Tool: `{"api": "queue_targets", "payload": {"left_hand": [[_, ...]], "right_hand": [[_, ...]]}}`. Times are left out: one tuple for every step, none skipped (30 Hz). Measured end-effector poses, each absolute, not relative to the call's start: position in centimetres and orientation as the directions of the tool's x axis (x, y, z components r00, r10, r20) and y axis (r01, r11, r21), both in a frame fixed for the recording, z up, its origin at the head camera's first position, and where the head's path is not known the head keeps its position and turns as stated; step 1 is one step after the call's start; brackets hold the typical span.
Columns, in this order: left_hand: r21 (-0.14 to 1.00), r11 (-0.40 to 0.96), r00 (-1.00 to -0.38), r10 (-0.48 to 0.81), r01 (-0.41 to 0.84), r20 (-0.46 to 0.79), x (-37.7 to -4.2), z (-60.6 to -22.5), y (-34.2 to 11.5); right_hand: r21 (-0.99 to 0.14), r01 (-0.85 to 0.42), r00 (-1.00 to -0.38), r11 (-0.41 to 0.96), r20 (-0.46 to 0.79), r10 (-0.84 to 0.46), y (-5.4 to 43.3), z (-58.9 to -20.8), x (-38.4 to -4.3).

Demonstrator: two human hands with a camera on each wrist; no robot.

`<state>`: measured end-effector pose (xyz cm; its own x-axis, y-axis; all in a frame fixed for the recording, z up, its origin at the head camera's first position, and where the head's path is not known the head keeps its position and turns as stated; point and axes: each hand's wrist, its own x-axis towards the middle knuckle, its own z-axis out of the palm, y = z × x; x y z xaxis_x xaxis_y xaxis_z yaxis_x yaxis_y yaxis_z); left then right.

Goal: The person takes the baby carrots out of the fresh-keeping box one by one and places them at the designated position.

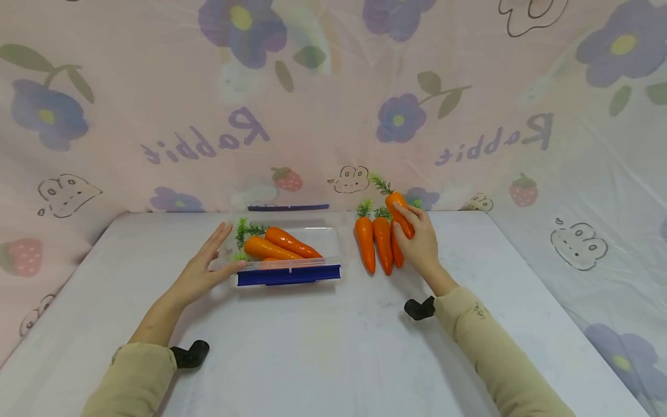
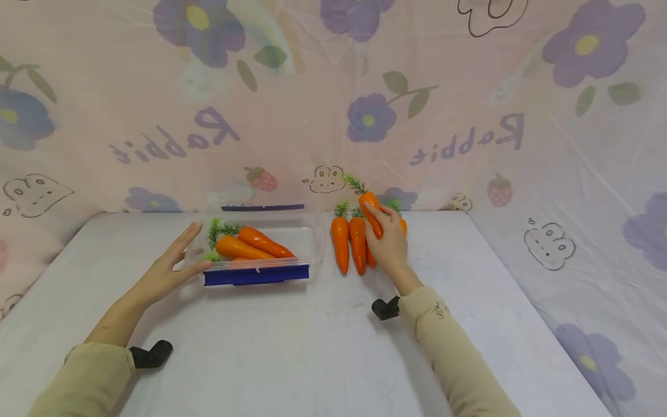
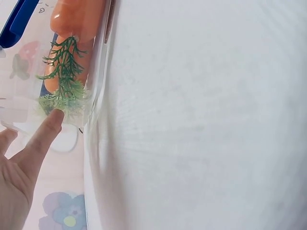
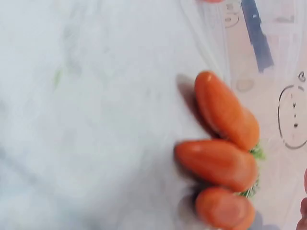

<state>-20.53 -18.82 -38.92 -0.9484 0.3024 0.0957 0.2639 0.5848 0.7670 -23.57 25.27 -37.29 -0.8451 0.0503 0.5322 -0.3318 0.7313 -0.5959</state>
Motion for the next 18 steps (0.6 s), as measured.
{"api": "queue_targets", "payload": {"left_hand": [[0.766,0.587,-0.949,0.301,0.260,0.092,-20.5,-38.9,-18.8],[0.766,0.590,-0.950,0.299,0.257,0.089,-20.6,-38.9,-18.8],[0.766,0.590,-0.950,0.299,0.256,0.087,-20.6,-38.9,-18.8],[0.766,0.591,-0.950,0.299,0.255,0.086,-20.6,-38.9,-18.8],[0.767,0.588,-0.950,0.300,0.256,0.087,-20.6,-38.9,-18.8],[0.768,0.587,-0.949,0.301,0.257,0.088,-20.6,-38.9,-18.8],[0.769,0.585,-0.949,0.303,0.258,0.088,-20.6,-39.0,-18.8],[0.769,0.583,-0.948,0.305,0.261,0.090,-20.6,-39.0,-18.8],[0.770,0.582,-0.948,0.306,0.263,0.092,-20.6,-39.0,-18.8],[0.769,0.582,-0.947,0.306,0.264,0.094,-20.6,-39.0,-18.8],[0.770,0.581,-0.947,0.308,0.266,0.095,-20.6,-39.0,-18.9],[0.769,0.581,-0.946,0.308,0.267,0.096,-20.5,-39.0,-18.9],[0.769,0.580,-0.946,0.308,0.269,0.098,-20.5,-39.0,-18.9],[0.768,0.580,-0.946,0.309,0.271,0.100,-20.5,-39.0,-18.9],[0.767,0.581,-0.945,0.310,0.273,0.101,-20.5,-39.0,-18.9],[0.767,0.581,-0.945,0.311,0.274,0.102,-20.5,-39.0,-18.9],[0.767,0.580,-0.945,0.312,0.275,0.102,-20.5,-39.0,-18.9],[0.765,0.581,-0.944,0.312,0.276,0.103,-20.5,-38.9,-18.9]], "right_hand": [[-0.600,-0.322,-0.846,0.732,0.530,0.063,25.5,-37.4,-23.5],[-0.602,-0.313,-0.846,0.735,0.529,0.073,25.8,-37.6,-23.5],[-0.604,-0.302,-0.847,0.738,0.526,0.084,26.1,-37.8,-23.5],[-0.605,-0.291,-0.848,0.741,0.522,0.093,26.3,-37.9,-23.4],[-0.604,-0.282,-0.848,0.745,0.520,0.100,26.6,-38.1,-23.4],[-0.607,-0.271,-0.852,0.747,0.512,0.107,26.8,-38.2,-23.3],[-0.608,-0.259,-0.856,0.750,0.505,0.114,27.0,-38.4,-23.3],[-0.608,-0.246,-0.858,0.755,0.498,0.122,27.2,-38.5,-23.3],[-0.610,-0.234,-0.860,0.757,0.493,0.130,27.4,-38.6,-23.3],[-0.610,-0.226,-0.861,0.759,0.490,0.137,27.6,-38.7,-23.3],[-0.611,-0.216,-0.861,0.762,0.487,0.147,27.8,-38.8,-23.3],[-0.613,-0.202,-0.863,0.764,0.480,0.158,28.0,-39.0,-23.2],[-0.617,-0.190,-0.863,0.764,0.476,0.170,28.2,-39.0,-23.2],[-0.621,-0.182,-0.862,0.762,0.474,0.180,28.4,-39.1,-23.2],[-0.626,-0.174,-0.860,0.760,0.472,0.192,28.6,-39.2,-23.1],[-0.631,-0.161,-0.861,0.759,0.466,0.205,28.9,-39.3,-23.1],[-0.638,-0.145,-0.862,0.757,0.457,0.220,29.2,-39.3,-23.0],[-0.647,-0.130,-0.863,0.752,0.447,0.236,29.4,-39.3,-22.9]]}}
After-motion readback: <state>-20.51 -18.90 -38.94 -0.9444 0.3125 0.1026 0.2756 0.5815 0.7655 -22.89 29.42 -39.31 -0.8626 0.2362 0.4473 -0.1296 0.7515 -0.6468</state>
